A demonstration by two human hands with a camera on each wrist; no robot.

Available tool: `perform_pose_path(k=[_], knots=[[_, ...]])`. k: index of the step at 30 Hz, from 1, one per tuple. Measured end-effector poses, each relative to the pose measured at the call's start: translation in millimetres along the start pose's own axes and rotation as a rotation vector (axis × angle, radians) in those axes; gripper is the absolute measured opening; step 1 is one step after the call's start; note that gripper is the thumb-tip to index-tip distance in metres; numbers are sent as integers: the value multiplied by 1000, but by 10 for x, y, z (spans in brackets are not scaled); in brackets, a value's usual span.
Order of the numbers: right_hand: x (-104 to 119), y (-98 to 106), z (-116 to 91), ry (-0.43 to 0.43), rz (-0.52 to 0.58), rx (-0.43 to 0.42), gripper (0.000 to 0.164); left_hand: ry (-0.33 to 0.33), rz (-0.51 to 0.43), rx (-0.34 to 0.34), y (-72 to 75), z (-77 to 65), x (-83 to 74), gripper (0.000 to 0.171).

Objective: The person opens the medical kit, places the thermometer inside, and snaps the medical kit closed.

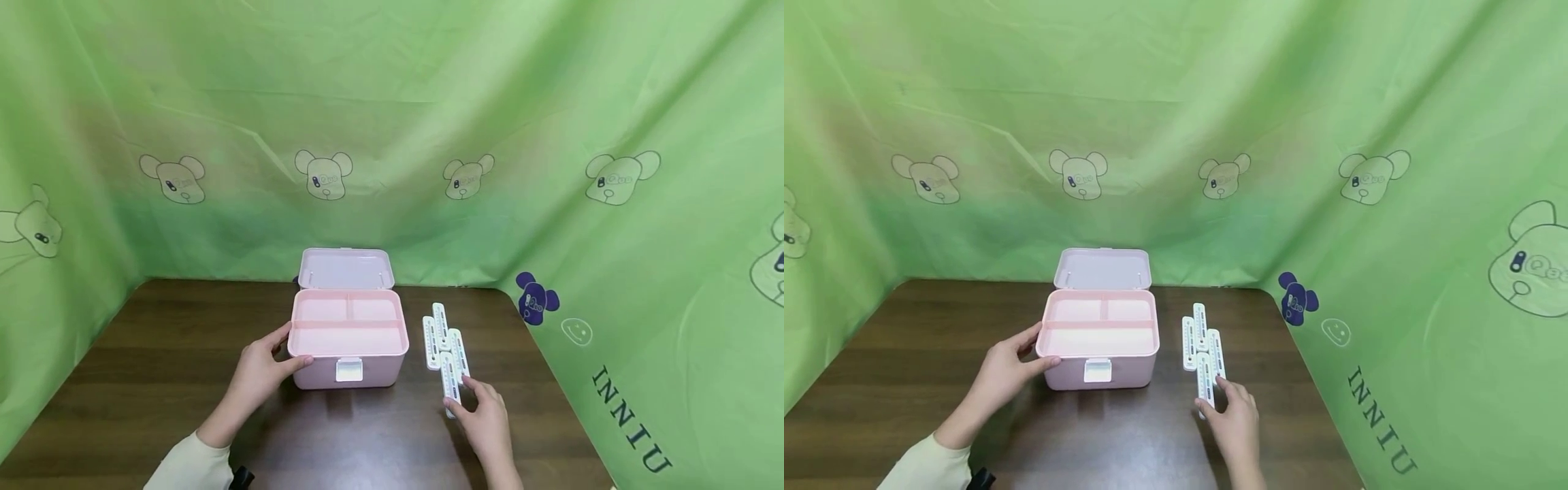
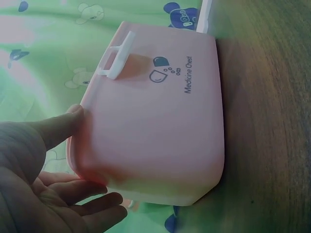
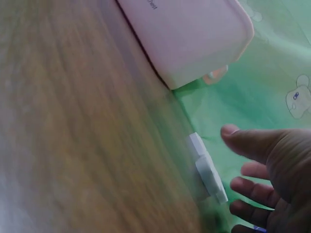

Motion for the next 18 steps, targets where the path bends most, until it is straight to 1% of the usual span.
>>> perform_pose_path(k=[3,6,9,13,18], knots=[[-33,-23,-10,-13,-54,34,62,3,9,-1,4,-7,10,84],[-20,-36,-8,-7,-110,48,62,4,11,4,18,6,8,85],[-23,-53,-21,-19,-155,57,64,6,14,6,20,3,8,85],[-49,-67,-48,-50,-196,68,66,8,21,7,24,-7,3,86],[-55,-78,-71,-52,-229,82,63,8,33,9,33,-16,3,86]])
Point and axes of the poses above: each hand's wrist, its own z-axis towards the middle knuckle, its own y-axis out of the back of the hand, x = y × z, the point moved 5 cm from there along z, towards the middle knuckle, and after that the axes turned 4 degrees about -y, right-handed, at the moved point
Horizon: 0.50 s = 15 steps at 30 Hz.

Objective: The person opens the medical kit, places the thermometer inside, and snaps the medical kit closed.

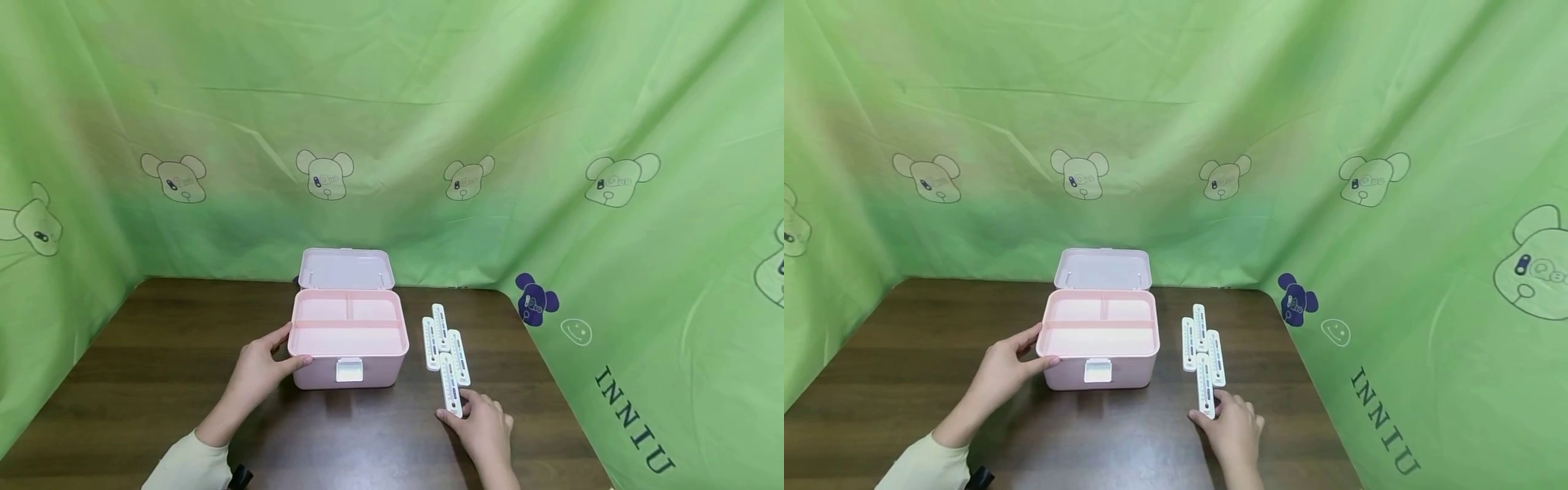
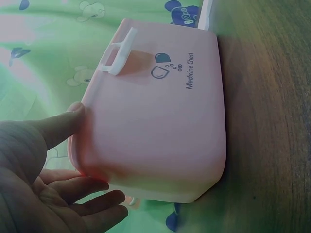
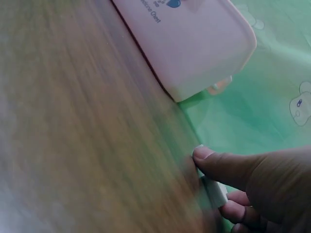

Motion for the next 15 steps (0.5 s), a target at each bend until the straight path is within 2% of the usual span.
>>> perform_pose_path(k=[6,15], knots=[[-29,-20,-16,-75,32,8,53,9,16,2,-15,-17,23,85],[-96,43,-4,-219,209,5,42,-4,17,-4,-17,-14,16,85]])
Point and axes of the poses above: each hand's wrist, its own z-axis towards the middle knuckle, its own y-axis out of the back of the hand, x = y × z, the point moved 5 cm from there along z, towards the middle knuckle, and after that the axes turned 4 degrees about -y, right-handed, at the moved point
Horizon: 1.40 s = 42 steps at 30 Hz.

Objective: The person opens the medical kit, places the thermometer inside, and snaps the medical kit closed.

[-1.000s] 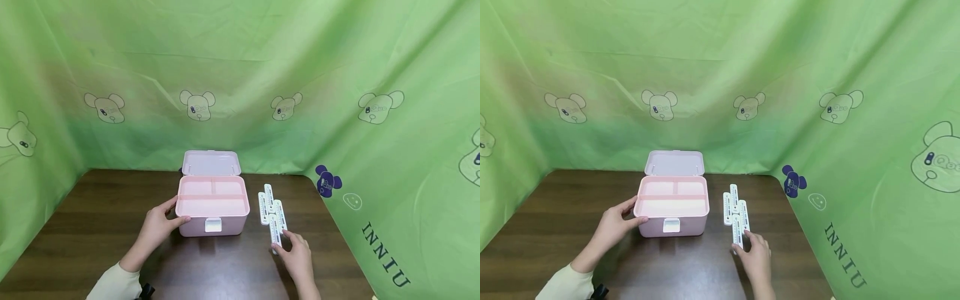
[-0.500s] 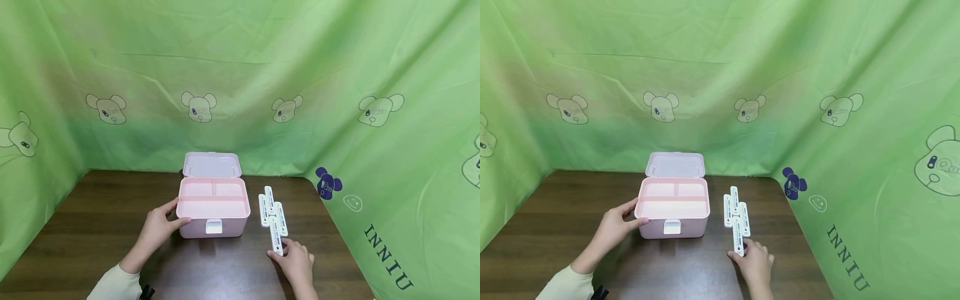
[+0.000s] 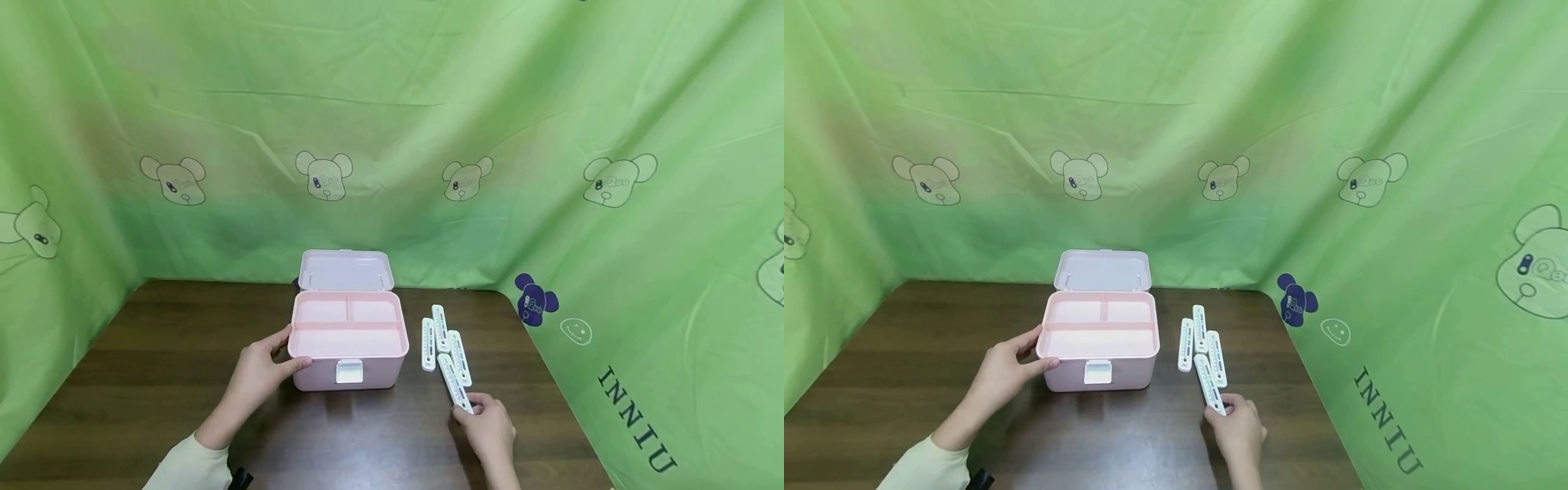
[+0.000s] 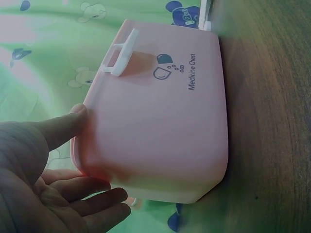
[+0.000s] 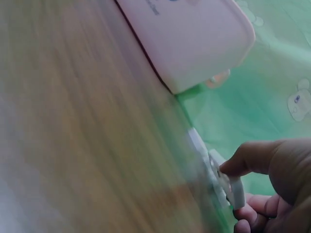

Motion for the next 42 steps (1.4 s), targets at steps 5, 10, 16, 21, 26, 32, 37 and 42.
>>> perform_pose_path(k=[5,10,16,21,26,32,37,42], knots=[[-56,88,10,-17,71,-48,39,-7,-22,9,-29,2,-16,85],[-27,117,32,31,114,-74,39,-8,-43,-7,-15,-9,-7,84],[92,239,86,78,203,-78,37,-18,-56,-15,2,-5,0,81],[263,412,185,165,299,-59,37,-22,-60,-17,3,2,-8,81],[445,555,325,263,319,-21,36,-24,-40,-12,9,-8,0,81],[682,725,488,414,228,29,36,-24,-32,-12,15,-15,11,79],[836,854,678,517,137,89,35,-30,-20,-14,12,-4,18,78],[963,952,793,581,77,149,36,-39,-11,-10,-7,-5,32,79]])
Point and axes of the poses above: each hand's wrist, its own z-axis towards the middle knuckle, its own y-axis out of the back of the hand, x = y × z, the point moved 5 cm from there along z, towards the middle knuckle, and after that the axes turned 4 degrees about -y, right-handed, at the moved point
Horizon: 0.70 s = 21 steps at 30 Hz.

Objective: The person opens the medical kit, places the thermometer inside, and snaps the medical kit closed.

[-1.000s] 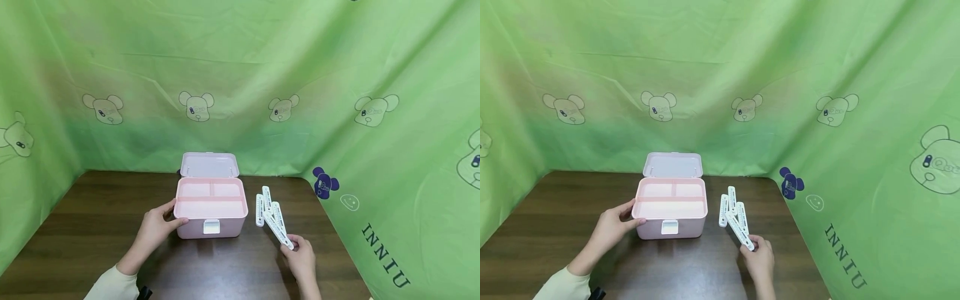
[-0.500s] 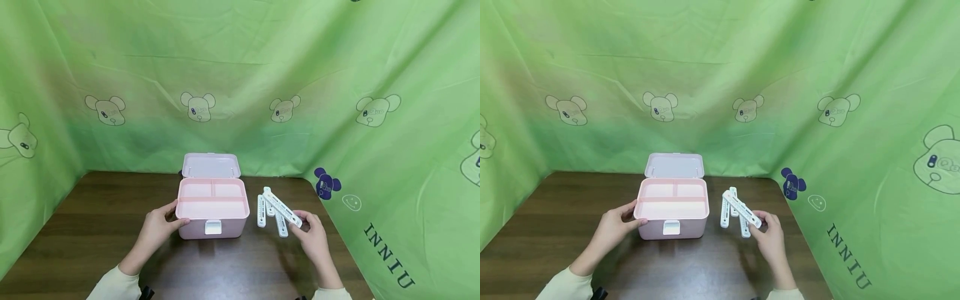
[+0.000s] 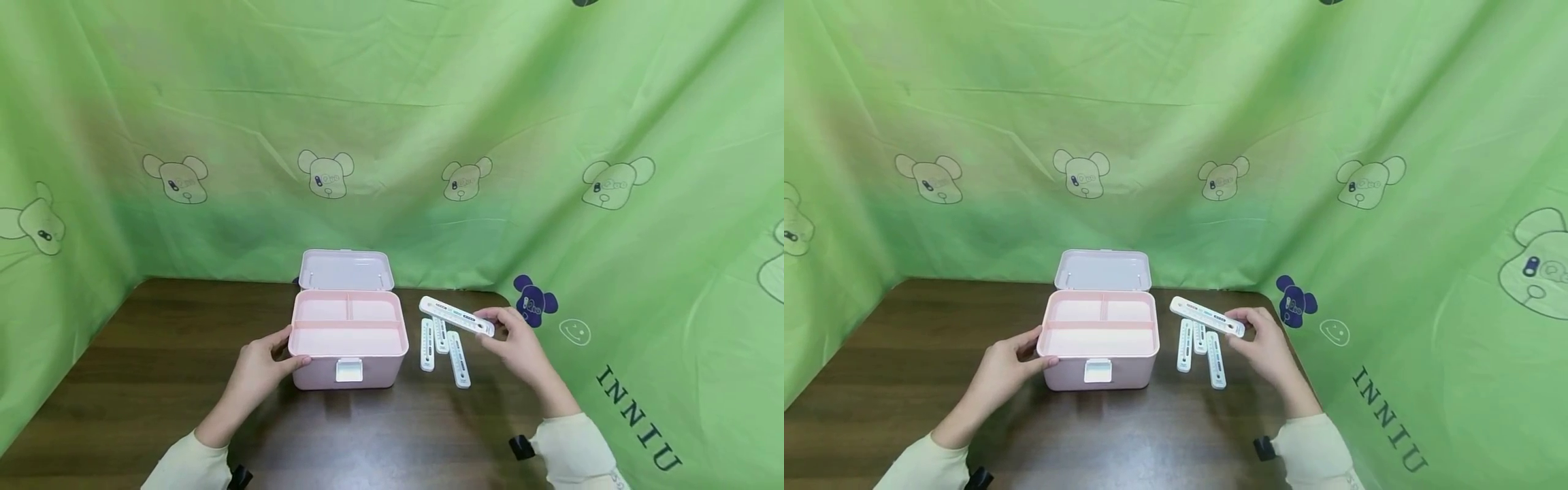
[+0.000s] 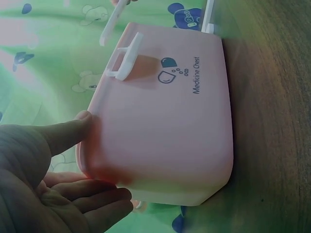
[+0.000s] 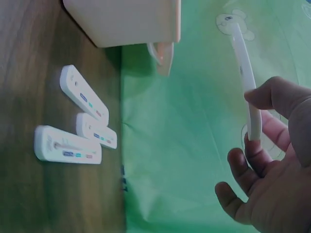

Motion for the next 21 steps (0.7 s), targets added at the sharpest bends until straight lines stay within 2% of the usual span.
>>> perform_pose_path(k=[11,17,21], knots=[[312,43,252,134,-120,129,35,-4,-2,30,-13,-10,11,78],[492,4,297,186,-158,210,36,-11,14,33,1,-17,-20,76],[686,-20,320,265,-215,242,34,-21,14,28,26,-14,-51,75]])
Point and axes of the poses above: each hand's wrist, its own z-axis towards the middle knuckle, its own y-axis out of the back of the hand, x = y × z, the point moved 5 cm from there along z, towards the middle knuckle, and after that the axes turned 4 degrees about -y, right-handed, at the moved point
